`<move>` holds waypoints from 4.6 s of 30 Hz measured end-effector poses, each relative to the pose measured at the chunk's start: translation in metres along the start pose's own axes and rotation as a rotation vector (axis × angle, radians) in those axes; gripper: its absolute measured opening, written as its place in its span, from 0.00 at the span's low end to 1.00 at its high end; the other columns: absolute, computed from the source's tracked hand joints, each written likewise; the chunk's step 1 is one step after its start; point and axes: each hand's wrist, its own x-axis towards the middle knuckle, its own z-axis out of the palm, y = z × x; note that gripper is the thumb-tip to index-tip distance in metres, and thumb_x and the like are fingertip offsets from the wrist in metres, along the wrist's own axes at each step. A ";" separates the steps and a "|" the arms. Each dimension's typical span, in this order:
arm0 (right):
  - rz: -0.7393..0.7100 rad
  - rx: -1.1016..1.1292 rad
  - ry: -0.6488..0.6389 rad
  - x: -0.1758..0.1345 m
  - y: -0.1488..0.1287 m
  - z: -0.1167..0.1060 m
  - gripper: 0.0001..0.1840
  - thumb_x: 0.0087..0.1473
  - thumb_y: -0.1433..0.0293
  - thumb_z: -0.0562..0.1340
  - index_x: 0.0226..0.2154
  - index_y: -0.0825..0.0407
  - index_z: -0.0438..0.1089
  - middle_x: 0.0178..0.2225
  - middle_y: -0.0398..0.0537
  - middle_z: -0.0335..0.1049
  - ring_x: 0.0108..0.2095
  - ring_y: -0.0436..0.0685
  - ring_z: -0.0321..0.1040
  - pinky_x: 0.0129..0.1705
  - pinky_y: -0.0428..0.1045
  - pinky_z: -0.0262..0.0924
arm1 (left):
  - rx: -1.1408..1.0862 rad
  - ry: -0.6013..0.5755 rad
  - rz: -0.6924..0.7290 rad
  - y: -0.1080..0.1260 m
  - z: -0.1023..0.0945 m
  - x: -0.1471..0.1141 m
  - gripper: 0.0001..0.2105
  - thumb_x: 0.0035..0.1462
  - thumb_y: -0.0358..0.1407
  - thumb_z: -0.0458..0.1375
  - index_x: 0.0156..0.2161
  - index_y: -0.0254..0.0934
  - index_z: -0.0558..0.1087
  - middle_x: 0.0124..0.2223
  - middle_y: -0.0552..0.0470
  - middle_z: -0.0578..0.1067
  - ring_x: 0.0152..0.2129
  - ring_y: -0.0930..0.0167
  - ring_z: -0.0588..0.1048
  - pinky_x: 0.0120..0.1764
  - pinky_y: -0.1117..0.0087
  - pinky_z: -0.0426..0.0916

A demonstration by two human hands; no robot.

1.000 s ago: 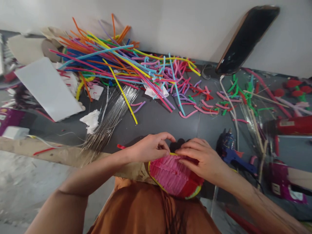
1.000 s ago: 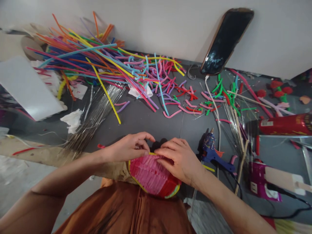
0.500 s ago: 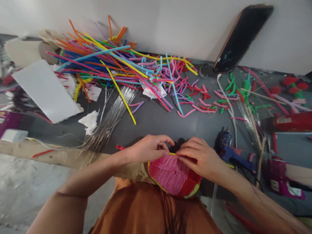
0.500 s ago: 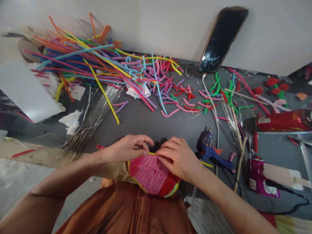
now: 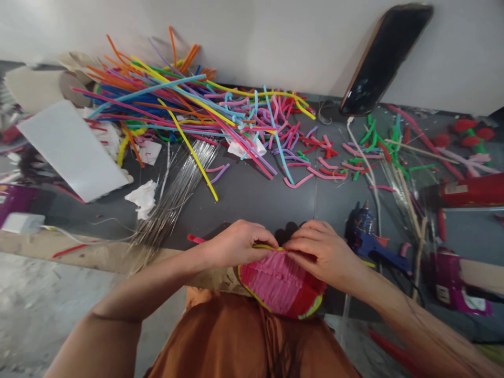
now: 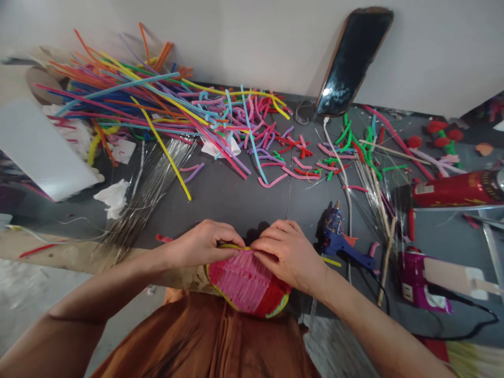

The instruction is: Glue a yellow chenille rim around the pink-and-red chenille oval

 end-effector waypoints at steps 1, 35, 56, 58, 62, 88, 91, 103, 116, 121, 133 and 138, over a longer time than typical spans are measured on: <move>-0.002 -0.001 0.003 0.000 0.000 0.000 0.06 0.57 0.69 0.61 0.34 0.47 0.75 0.32 0.44 0.77 0.37 0.55 0.66 0.41 0.53 0.57 | 0.008 0.002 0.006 0.000 0.000 0.000 0.08 0.58 0.33 0.56 0.40 0.37 0.78 0.38 0.52 0.79 0.34 0.73 0.76 0.38 0.77 0.65; -0.007 0.119 0.032 -0.025 0.012 -0.005 0.13 0.59 0.71 0.59 0.46 0.52 0.70 0.36 0.48 0.77 0.35 0.54 0.70 0.41 0.52 0.65 | 0.010 0.063 0.009 -0.001 -0.004 -0.004 0.06 0.57 0.31 0.57 0.38 0.36 0.77 0.36 0.55 0.78 0.32 0.76 0.75 0.37 0.78 0.65; 0.064 0.057 0.162 -0.020 0.004 0.001 0.10 0.59 0.72 0.58 0.41 0.51 0.74 0.33 0.48 0.78 0.32 0.54 0.71 0.37 0.51 0.68 | 0.531 0.302 0.143 -0.003 0.015 -0.018 0.12 0.60 0.31 0.53 0.49 0.33 0.69 0.45 0.45 0.76 0.42 0.66 0.74 0.46 0.63 0.68; 0.075 0.047 0.154 -0.021 0.006 0.003 0.11 0.59 0.72 0.58 0.41 0.50 0.74 0.32 0.47 0.78 0.32 0.54 0.71 0.37 0.51 0.68 | 0.566 0.320 0.141 -0.007 0.018 -0.020 0.10 0.61 0.32 0.52 0.46 0.34 0.71 0.43 0.46 0.76 0.41 0.66 0.73 0.46 0.62 0.67; 0.069 0.028 0.131 -0.022 0.008 0.005 0.10 0.58 0.73 0.58 0.41 0.50 0.73 0.33 0.46 0.78 0.32 0.54 0.71 0.38 0.52 0.67 | 0.623 0.276 0.119 -0.009 0.020 -0.017 0.09 0.63 0.33 0.50 0.42 0.35 0.73 0.38 0.48 0.76 0.39 0.66 0.72 0.45 0.62 0.65; 0.095 0.132 0.035 0.012 -0.006 0.014 0.10 0.55 0.75 0.58 0.36 0.49 0.74 0.32 0.44 0.78 0.34 0.53 0.72 0.41 0.51 0.62 | 0.317 0.105 0.021 0.003 0.007 -0.013 0.11 0.65 0.35 0.48 0.41 0.37 0.73 0.36 0.52 0.74 0.34 0.74 0.73 0.37 0.75 0.64; 0.102 0.152 0.040 0.011 -0.007 0.013 0.12 0.54 0.77 0.57 0.36 0.48 0.74 0.32 0.43 0.78 0.34 0.53 0.72 0.40 0.51 0.62 | 0.306 0.109 0.022 0.003 0.009 -0.013 0.11 0.65 0.36 0.48 0.41 0.36 0.72 0.37 0.52 0.74 0.34 0.74 0.73 0.37 0.74 0.64; 0.031 0.158 0.004 0.009 -0.007 0.011 0.13 0.52 0.78 0.55 0.34 0.50 0.73 0.31 0.44 0.78 0.33 0.52 0.72 0.44 0.53 0.58 | 0.289 0.133 0.046 0.002 0.010 -0.014 0.10 0.64 0.33 0.49 0.40 0.37 0.72 0.36 0.53 0.75 0.34 0.74 0.73 0.38 0.75 0.63; -0.143 -0.087 0.061 0.000 -0.003 0.016 0.09 0.59 0.69 0.57 0.40 0.50 0.73 0.36 0.46 0.78 0.37 0.54 0.69 0.51 0.56 0.51 | 0.296 0.120 0.048 0.001 0.007 -0.013 0.09 0.63 0.31 0.50 0.38 0.35 0.73 0.35 0.53 0.74 0.33 0.75 0.72 0.36 0.77 0.62; -0.152 -0.090 0.038 -0.003 -0.001 0.020 0.10 0.60 0.69 0.56 0.42 0.50 0.72 0.37 0.46 0.78 0.38 0.54 0.68 0.52 0.57 0.50 | 0.341 0.118 0.055 0.001 0.009 -0.013 0.09 0.64 0.31 0.49 0.38 0.35 0.73 0.35 0.53 0.74 0.33 0.74 0.72 0.36 0.76 0.62; -0.099 -0.039 0.072 -0.006 0.001 0.006 0.16 0.59 0.67 0.58 0.48 0.53 0.69 0.38 0.50 0.77 0.40 0.56 0.70 0.47 0.55 0.57 | 0.305 0.102 0.015 0.003 0.007 -0.013 0.08 0.63 0.34 0.51 0.39 0.36 0.72 0.36 0.53 0.75 0.34 0.74 0.73 0.38 0.75 0.64; -0.075 -0.034 0.074 -0.013 0.005 0.000 0.14 0.58 0.67 0.60 0.47 0.53 0.70 0.40 0.49 0.77 0.41 0.56 0.71 0.47 0.55 0.58 | 0.298 0.131 -0.002 0.006 0.004 -0.014 0.06 0.62 0.31 0.53 0.39 0.36 0.73 0.36 0.54 0.75 0.34 0.75 0.74 0.38 0.76 0.64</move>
